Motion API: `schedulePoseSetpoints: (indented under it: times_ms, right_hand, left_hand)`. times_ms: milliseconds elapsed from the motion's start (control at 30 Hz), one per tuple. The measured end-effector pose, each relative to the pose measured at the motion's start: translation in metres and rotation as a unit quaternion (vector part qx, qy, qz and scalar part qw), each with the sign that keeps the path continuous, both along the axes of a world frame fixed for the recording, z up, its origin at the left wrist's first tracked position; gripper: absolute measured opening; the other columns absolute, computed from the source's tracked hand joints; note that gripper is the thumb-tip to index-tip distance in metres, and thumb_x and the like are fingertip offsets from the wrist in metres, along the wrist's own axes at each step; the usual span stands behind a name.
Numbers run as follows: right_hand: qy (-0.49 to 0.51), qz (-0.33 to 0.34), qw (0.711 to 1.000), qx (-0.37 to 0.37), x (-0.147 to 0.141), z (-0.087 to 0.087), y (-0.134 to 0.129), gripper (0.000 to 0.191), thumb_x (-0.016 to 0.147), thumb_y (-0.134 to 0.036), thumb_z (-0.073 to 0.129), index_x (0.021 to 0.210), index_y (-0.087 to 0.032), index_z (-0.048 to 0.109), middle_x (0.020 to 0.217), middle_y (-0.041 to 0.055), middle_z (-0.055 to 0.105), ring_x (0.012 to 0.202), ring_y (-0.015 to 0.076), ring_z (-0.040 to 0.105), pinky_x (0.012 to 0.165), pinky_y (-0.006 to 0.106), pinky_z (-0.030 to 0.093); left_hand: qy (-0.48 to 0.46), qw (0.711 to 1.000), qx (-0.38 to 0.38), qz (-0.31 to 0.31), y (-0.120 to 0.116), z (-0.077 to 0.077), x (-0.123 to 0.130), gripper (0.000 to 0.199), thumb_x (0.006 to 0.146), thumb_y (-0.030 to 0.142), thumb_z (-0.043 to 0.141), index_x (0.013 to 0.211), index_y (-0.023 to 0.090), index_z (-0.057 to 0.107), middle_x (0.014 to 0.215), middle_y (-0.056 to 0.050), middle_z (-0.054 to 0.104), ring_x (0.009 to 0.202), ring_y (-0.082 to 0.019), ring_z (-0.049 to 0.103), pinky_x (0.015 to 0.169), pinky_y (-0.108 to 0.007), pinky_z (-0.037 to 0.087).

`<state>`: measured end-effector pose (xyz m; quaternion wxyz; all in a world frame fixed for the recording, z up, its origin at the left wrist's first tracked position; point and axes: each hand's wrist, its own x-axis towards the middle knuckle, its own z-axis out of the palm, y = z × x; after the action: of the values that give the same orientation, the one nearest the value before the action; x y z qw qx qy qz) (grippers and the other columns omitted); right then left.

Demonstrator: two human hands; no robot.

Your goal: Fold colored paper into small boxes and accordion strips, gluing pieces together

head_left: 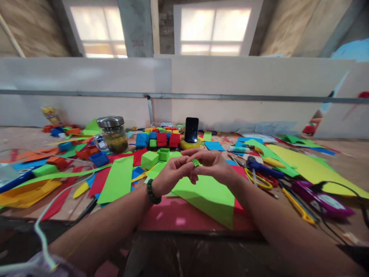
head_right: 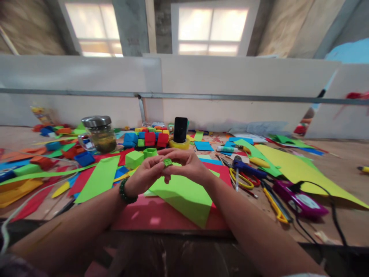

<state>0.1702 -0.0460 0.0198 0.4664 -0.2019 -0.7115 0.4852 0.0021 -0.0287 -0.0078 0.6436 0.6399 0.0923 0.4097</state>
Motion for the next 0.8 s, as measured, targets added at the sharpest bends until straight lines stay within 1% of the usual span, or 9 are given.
schedulePoseSetpoints:
  times_ms: [100,167,267,333,400,467,567,700,800]
  right_hand:
    - [-0.014,-0.041,0.999,0.019,0.002,-0.001,0.002,0.017,0.070,-0.028,0.077,0.086,-0.022,0.075,0.122,0.0065,0.063,0.069,0.0116,0.067,0.056,0.026,0.059]
    - [-0.040,-0.098,0.993,0.061,0.003,0.001,0.003,0.011,0.074,-0.031,0.074,0.080,-0.021,0.075,0.116,0.0061,0.066,0.076,0.0133,0.067,0.063,0.028,0.058]
    - [-0.091,-0.179,0.968,0.151,0.002,0.004,0.003,0.013,0.082,-0.031,0.066,0.077,-0.020,0.073,0.105,0.0069,0.069,0.091,0.0169,0.066,0.082,0.034,0.054]
    - [-0.124,-0.208,0.947,0.210,-0.001,0.004,0.001,0.014,0.085,-0.030,0.063,0.081,-0.020,0.072,0.101,0.0077,0.069,0.095,0.0186,0.064,0.088,0.037,0.050]
    - [-0.149,-0.222,0.928,0.259,-0.004,0.003,-0.001,0.014,0.085,-0.030,0.062,0.083,-0.019,0.071,0.097,0.0084,0.069,0.093,0.0190,0.063,0.085,0.037,0.050]
    - [-0.161,-0.227,0.916,0.289,-0.006,-0.001,0.000,0.015,0.085,-0.030,0.062,0.080,-0.019,0.071,0.091,0.0082,0.068,0.088,0.0183,0.063,0.080,0.036,0.051]
    - [-0.164,-0.220,0.922,0.273,-0.004,-0.006,0.007,0.018,0.085,-0.032,0.062,0.075,-0.019,0.070,0.090,0.0074,0.069,0.084,0.0175,0.063,0.078,0.034,0.051]
    - [-0.178,-0.181,0.946,0.199,0.004,-0.010,0.020,0.018,0.084,-0.033,0.064,0.087,-0.018,0.072,0.103,0.0092,0.070,0.097,0.0189,0.064,0.086,0.035,0.050]
    - [-0.175,-0.163,0.960,0.147,0.008,-0.011,0.023,0.031,0.081,-0.033,0.066,0.108,-0.018,0.068,0.112,0.0098,0.068,0.103,0.0192,0.063,0.090,0.036,0.050]
  left_hand:
    - [0.004,0.997,-0.058,-0.046,-0.001,-0.001,0.003,0.041,0.079,0.054,0.063,0.075,0.013,0.060,0.065,-0.004,0.062,0.059,-0.012,0.059,0.060,-0.027,0.049]
    - [0.019,0.996,-0.062,-0.053,0.000,-0.001,0.005,0.050,0.079,0.062,0.057,0.078,0.012,0.061,0.070,-0.006,0.063,0.065,-0.015,0.060,0.064,-0.029,0.049]
    - [0.031,0.998,-0.021,0.056,0.004,-0.004,0.005,0.052,0.075,0.062,0.062,0.095,0.014,0.061,0.091,-0.007,0.065,0.085,-0.017,0.061,0.075,-0.029,0.047]
    - [0.036,0.994,-0.006,0.104,0.008,-0.007,0.004,0.055,0.071,0.056,0.069,0.110,0.019,0.058,0.105,-0.006,0.063,0.097,-0.017,0.059,0.081,-0.028,0.046]
    - [0.052,0.997,-0.011,0.061,0.011,-0.011,0.005,0.059,0.071,0.058,0.068,0.114,0.019,0.057,0.108,-0.008,0.063,0.098,-0.019,0.059,0.082,-0.030,0.046]
    - [0.057,0.998,-0.040,-0.003,0.012,-0.014,0.007,0.061,0.075,0.066,0.057,0.108,0.016,0.061,0.101,-0.010,0.065,0.091,-0.019,0.062,0.080,-0.032,0.048]
    - [0.028,0.992,-0.118,-0.025,0.010,-0.012,0.009,0.063,0.079,0.071,0.047,0.098,0.013,0.064,0.084,-0.008,0.066,0.077,-0.015,0.063,0.070,-0.027,0.048]
    - [-0.009,0.984,-0.180,-0.006,0.013,-0.006,0.006,0.039,0.075,0.050,0.070,0.083,0.012,0.064,0.069,0.000,0.061,0.061,-0.007,0.057,0.057,-0.018,0.043]
    - [-0.005,0.977,-0.214,0.006,0.018,-0.004,0.003,0.033,0.073,0.039,0.075,0.085,0.011,0.064,0.070,-0.002,0.064,0.064,-0.009,0.062,0.060,-0.018,0.047]
